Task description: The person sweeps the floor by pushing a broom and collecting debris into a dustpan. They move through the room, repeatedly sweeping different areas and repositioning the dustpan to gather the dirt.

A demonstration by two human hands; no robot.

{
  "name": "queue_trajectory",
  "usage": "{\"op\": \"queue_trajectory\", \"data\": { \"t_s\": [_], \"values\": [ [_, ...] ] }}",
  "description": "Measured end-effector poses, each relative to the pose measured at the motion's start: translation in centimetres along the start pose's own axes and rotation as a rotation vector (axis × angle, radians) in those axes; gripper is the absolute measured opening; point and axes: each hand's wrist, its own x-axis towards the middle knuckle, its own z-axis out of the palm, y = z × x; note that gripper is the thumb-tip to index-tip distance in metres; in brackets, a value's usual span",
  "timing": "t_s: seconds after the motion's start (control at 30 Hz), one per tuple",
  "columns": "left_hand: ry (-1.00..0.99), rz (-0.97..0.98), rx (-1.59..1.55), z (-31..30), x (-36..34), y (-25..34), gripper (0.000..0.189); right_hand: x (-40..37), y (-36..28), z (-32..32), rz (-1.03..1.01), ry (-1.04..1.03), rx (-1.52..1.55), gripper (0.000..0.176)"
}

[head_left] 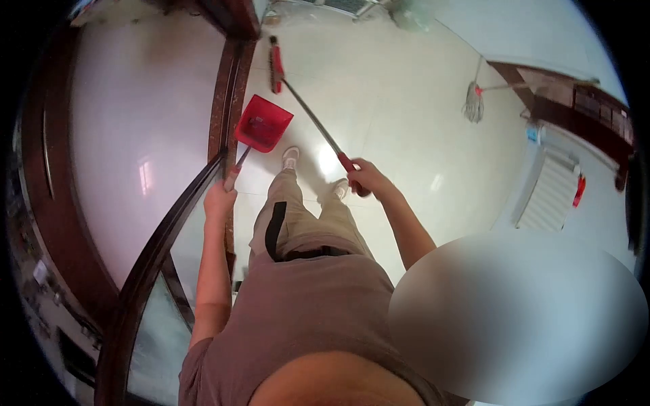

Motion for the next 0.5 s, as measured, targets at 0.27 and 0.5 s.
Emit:
{"op": "queue_trajectory", "data": {
  "t_s": [0.27, 0.5],
  "values": [
    [-0.001, 0.119, -0.003, 2.1, 2.3, -3.3, 0.034, 8.0, -2.4, -4.0, 0.047, 0.122, -0.055, 0.006],
    [-0.076, 0.072, -0.102, 3.1, 3.0, -5.4, 0.029, 10.0, 13.5, -9.1, -0.094, 0.289, 0.403, 0.02]
  ]
}}
